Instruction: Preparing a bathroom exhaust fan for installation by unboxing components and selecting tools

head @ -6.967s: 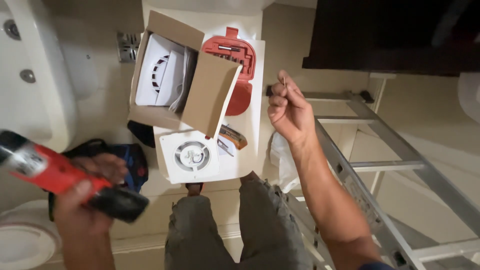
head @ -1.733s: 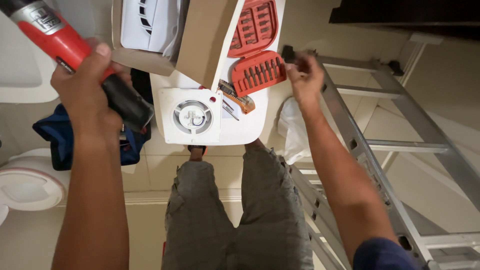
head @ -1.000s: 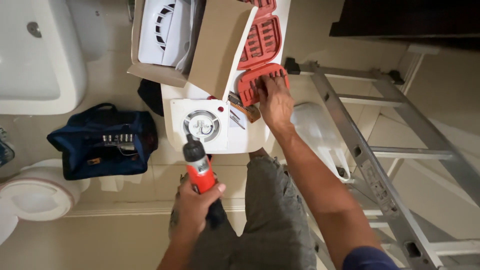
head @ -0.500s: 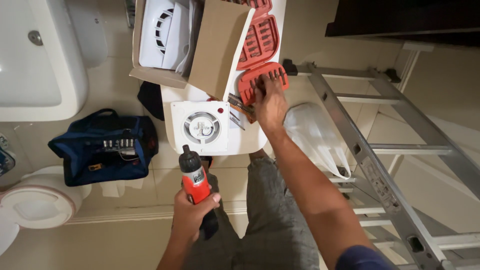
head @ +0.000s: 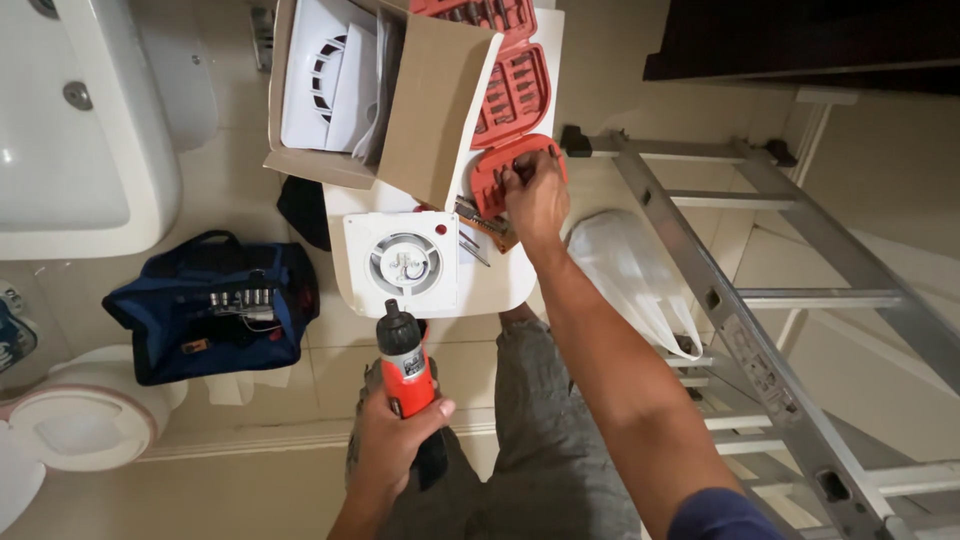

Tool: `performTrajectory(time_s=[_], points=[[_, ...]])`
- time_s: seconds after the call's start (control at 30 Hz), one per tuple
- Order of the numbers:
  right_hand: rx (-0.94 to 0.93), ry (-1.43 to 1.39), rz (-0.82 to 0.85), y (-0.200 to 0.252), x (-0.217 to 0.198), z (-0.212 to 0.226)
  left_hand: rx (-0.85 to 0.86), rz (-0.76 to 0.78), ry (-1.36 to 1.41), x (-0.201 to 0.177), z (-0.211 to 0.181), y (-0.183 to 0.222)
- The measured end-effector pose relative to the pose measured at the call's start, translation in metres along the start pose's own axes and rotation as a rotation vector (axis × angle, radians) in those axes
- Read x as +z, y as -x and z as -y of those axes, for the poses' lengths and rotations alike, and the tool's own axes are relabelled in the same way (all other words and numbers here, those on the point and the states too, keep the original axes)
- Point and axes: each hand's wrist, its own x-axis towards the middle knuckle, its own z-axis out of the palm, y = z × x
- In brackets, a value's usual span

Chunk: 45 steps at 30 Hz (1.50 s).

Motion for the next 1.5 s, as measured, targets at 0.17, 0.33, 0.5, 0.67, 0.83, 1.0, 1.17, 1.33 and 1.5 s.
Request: performTrajectory(time_s=[0.17,0.33,0.5,0.67,0.83,1.0,1.17,1.33,1.5], points=[[0.004,0.015,0.075,-0.005,-0.01,-0.001,0.047,0.074,-0.006,0.001,0.009,-0.004],[-0.127,-0.072,0.095,0.006,-0.017,-0.013,0.07,0.131,0.052,0.004,0.005,-0.003],[-0.251,-0.101,0.059,0.02,-0.01,-0.036,0.065,0.135,-0.001,0.006,0.004,-0.001],[-0.261,-0.266,0.044,0.026,-0.021,-0.035,0.003,0.147,0.009,0.009,-0.003,0.001],[-0.016,-1.018,0.041,0.067,-0.068,-0.013,0.02,0.075,-0.381,0.004,-0.001,0.012],[-0.125,-1.226,0.275,0.165,-0.17,0.049,0.223,0.046,-0.548,0.012,-0.028,0.052],[-0.212,-1.3,0.39,0.222,-0.227,0.076,0.428,0.1,-0.649,0.006,-0.058,0.107],[-0.415,-1.156,0.351,0.259,-0.279,0.084,0.542,0.138,-0.786,-0.005,-0.066,0.149],[-0.437,-0.982,0.179,0.315,-0.311,0.085,0.668,0.147,-0.864,-0.024,-0.062,0.188]])
